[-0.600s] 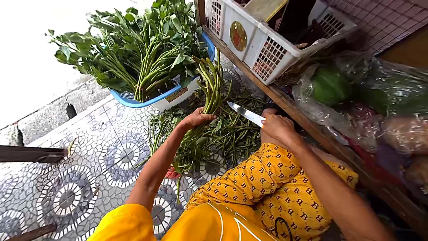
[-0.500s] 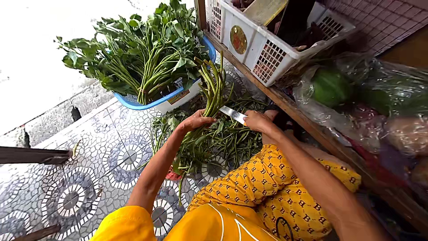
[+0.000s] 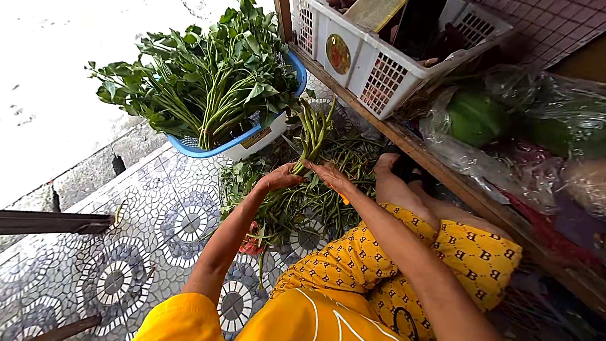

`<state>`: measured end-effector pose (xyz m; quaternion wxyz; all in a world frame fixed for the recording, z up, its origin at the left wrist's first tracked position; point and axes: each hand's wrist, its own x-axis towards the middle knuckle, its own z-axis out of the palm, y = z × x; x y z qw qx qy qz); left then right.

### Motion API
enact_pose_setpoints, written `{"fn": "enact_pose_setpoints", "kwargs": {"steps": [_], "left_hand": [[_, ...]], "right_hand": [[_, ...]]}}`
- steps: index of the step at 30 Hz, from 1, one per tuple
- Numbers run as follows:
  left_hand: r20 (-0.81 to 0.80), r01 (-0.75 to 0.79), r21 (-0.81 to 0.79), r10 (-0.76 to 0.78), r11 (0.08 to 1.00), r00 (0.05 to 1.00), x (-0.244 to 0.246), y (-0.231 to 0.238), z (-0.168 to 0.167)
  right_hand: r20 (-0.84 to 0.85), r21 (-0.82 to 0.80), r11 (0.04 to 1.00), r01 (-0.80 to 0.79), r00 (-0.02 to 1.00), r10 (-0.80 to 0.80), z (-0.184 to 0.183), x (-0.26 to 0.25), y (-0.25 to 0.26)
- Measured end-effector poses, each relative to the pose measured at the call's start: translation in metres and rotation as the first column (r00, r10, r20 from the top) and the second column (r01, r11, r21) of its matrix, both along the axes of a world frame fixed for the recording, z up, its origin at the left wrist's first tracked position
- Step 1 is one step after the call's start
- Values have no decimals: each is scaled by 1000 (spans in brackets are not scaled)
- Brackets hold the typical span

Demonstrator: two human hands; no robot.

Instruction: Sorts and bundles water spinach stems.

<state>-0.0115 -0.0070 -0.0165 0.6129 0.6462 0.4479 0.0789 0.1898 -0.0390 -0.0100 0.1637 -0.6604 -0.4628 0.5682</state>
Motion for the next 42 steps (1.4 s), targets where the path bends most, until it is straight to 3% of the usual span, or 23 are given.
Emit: {"fn": "enact_pose_setpoints", "kwargs": {"steps": [6,11,15,18,24,28,34,42], "left_hand": [[-80,16,75,-10,997,997,-4,2,-18],[-244,46,222,10,974,970,-3,2,-25],[-461,133,365,55,921,886,3,2,-23],[-584,201,385,69,900,808,7,5,-20],[-588,198,334,39,922,808,9,7,-10],[-625,221,263,-9,939,781,8,9,-10],[-500,210,197,-86,958,862,8,5,-25],[-703,232,302,52,925,709,30,-4,-21]], "right_hand": [[-27,-11,999,39,999,-39,-12,-8,-6],[-57,-26,998,55,997,-56,-26,-11,-6],[2,34,998,50,999,-50,-32,-14,-9],[74,86,996,38,996,-44,-42,-14,-11],[180,84,986,-143,975,126,-15,-7,-7],[161,80,985,-153,977,139,-16,-8,-4],[154,77,987,-144,979,131,-24,-10,-1],[180,70,996,-56,983,43,-23,-14,-6]]}}
